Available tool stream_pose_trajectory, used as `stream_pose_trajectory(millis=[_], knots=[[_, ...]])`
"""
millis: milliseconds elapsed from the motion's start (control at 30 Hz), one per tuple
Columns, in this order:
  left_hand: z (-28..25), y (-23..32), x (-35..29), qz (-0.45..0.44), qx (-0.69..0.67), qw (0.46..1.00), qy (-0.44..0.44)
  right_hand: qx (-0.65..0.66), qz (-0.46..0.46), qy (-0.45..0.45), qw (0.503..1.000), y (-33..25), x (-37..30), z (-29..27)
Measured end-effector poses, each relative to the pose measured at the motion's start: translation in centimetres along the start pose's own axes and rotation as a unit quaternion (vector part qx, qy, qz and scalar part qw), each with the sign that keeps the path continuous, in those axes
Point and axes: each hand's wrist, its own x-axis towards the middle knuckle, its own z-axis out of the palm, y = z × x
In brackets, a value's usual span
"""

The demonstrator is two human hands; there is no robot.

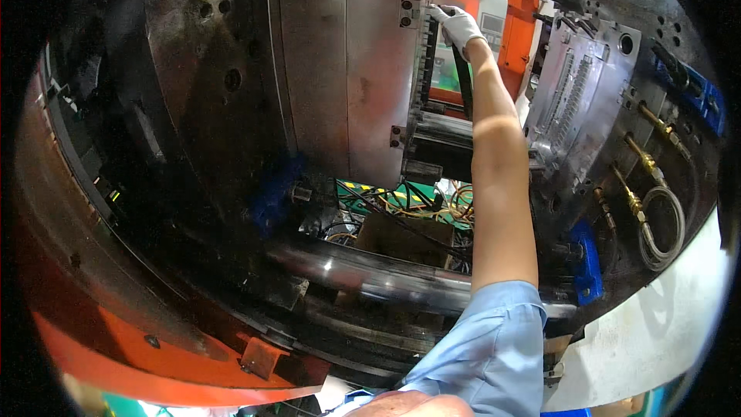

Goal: The person sits at a green workbench and repeatedly assembles small black plastic components. They pick up a base piece, insert a thin metal pin into it, and then attach a slotted cover piece. The person then moves to a nearby machine to place the assembled part into a slot before returning to the workbench to repeat the process.

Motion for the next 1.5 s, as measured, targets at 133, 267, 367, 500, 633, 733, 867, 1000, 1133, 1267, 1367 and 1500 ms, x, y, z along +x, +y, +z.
stream_pose_trajectory(millis=[133, 267, 367, 500, 633, 733, 867, 1000, 1133, 1267, 1367, 1500], knots=[[0.2, 0.0, 0.2, -0.005, 0.002, 1.0, -0.002, -0.097, -0.052, 0.021, 0.994, -1.3, -0.8, -0.3], [0.1, 0.1, 0.1, -0.006, 0.0, 1.0, -0.02, -0.023, -0.07, 0.024, 0.997, -0.1, -4.2, -5.1], [-0.4, 0.2, -0.3, -0.007, -0.01, 0.999, -0.045, 0.056, -0.044, 0.02, 0.997, -1.8, -6.6, -7.4], [-1.3, 0.5, -0.9, 0.005, -0.041, 0.993, -0.111, 0.08, -0.031, 0.01, 0.996, -7.8, -13.2, -10.3], [-1.8, 2.3, -2.6, 0.02, -0.07, 0.97, -0.231, 0.049, 0.006, 0.016, 0.999, -16.1, -23.4, -13.1], [0.6, 3.6, -5.9, -0.018, -0.092, 0.943, -0.319, -0.024, -0.037, 0.13, 0.991, -22.4, -34.2, -17.1], [1.3, 4.2, -8.9, -0.09, -0.084, 0.894, -0.431, 0.029, 0.074, 0.171, 0.982, -32.0, -50.2, -20.6], [5.6, 5.8, -13.2, -0.124, 0.008, 0.798, -0.59, -0.026, 0.077, 0.249, 0.965, -35.3, -60.6, -24.7], [10.5, 6.9, -18.3, -0.117, 0.035, 0.69, -0.713, -0.073, 0.051, 0.307, 0.948, -36.3, -66.3, -26.1], [14.3, 5.7, -23.2, 0.051, -0.09, 0.654, -0.749, -0.04, 0.046, 0.292, 0.955, -37.0, -69.5, -28.2], [17.3, 4.5, -25.9, -0.338, -0.201, 0.513, -0.763, -0.102, 0.048, 0.306, 0.946, -35.9, -70.6, -28.6], [18.9, 6.9, -28.5, -0.306, -0.152, 0.528, -0.777, -0.096, 0.105, 0.23, 0.963, -35.6, -73.7, -33.0]])
